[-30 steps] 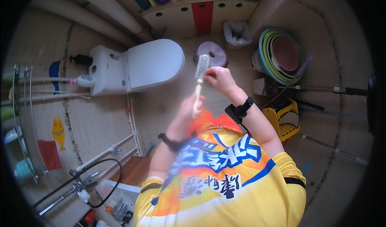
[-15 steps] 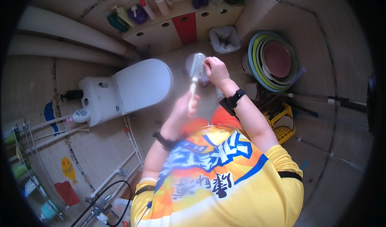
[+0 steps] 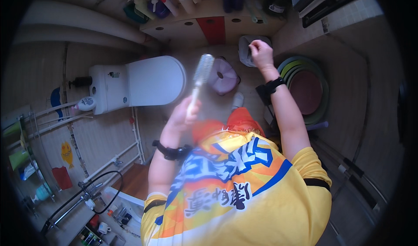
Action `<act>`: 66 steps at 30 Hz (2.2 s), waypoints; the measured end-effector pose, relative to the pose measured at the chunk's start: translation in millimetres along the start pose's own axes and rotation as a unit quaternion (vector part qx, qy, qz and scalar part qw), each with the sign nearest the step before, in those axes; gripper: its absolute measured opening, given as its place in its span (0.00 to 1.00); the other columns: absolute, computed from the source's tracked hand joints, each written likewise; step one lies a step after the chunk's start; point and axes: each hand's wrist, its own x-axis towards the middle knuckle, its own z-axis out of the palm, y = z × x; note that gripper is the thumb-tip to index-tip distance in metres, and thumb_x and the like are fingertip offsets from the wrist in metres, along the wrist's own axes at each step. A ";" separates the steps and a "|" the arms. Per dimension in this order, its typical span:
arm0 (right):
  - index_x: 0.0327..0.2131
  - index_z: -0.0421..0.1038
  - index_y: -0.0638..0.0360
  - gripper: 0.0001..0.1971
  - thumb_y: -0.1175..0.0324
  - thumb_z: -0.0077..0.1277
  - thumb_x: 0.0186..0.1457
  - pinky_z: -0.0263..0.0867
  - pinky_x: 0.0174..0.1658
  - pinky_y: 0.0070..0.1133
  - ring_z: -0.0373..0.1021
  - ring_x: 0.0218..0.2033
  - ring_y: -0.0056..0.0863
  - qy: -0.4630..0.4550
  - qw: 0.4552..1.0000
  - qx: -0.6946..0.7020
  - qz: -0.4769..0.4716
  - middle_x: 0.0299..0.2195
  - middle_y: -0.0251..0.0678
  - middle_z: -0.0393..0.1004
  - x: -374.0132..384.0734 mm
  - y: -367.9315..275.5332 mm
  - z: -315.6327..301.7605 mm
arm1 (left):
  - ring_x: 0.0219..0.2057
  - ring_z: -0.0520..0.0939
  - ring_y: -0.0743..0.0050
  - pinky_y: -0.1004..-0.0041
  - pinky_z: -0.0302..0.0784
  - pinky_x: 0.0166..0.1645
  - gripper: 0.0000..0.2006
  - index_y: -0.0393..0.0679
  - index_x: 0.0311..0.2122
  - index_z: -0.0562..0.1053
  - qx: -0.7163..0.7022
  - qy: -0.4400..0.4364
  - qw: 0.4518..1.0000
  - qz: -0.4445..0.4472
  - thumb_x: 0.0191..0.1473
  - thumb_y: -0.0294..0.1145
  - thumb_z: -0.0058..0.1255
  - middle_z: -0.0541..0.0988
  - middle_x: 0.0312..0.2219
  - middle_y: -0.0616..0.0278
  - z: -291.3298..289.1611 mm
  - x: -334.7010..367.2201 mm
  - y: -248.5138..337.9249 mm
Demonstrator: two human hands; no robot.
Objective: The person cleans two hairbrushes in a bathroom. They rinse a pink brush and a round brush under running water, then use their fingers to pull debris from the bristles and discard it into a trash bin.
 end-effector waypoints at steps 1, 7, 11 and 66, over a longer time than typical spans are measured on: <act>0.25 0.70 0.61 0.03 0.73 0.51 0.44 0.65 0.29 0.21 0.69 0.23 0.31 -0.003 1.000 -0.025 0.016 0.22 0.40 0.71 8.0 17.8 -5.6 | 0.08 0.59 0.89 0.88 0.50 0.08 0.14 0.44 0.32 0.66 -0.015 0.002 1.000 0.007 0.56 0.44 0.33 0.64 0.14 0.73 -5.7 -1.5 1.9; 0.26 0.70 0.61 0.02 0.73 0.51 0.48 0.65 0.27 0.13 0.67 0.21 0.15 -0.089 0.948 0.178 0.249 0.20 0.29 0.70 42.5 64.1 -9.6 | 0.08 0.58 0.86 0.87 0.50 0.08 0.15 0.42 0.32 0.65 -0.065 0.122 0.987 0.084 0.55 0.44 0.35 0.62 0.13 0.71 -29.4 -11.4 6.9; 0.26 0.70 0.61 0.02 0.74 0.50 0.48 0.65 0.27 0.12 0.67 0.21 0.15 -0.106 0.927 0.182 0.312 0.21 0.28 0.70 59.5 97.0 -2.5 | 0.08 0.57 0.85 0.85 0.48 0.08 0.17 0.39 0.35 0.65 -0.110 0.248 0.945 0.185 0.55 0.45 0.34 0.61 0.14 0.70 -57.9 -12.2 3.3; 0.48 0.63 0.57 0.29 0.61 0.54 0.38 0.63 0.41 0.28 0.68 0.38 0.39 -0.263 0.888 -0.226 0.303 0.34 0.46 0.72 25.8 318.0 98.9 | 0.09 0.59 0.86 0.83 0.48 0.10 0.17 0.45 0.36 0.65 -0.117 0.568 0.794 0.179 0.56 0.47 0.30 0.62 0.15 0.72 -132.4 49.7 -109.7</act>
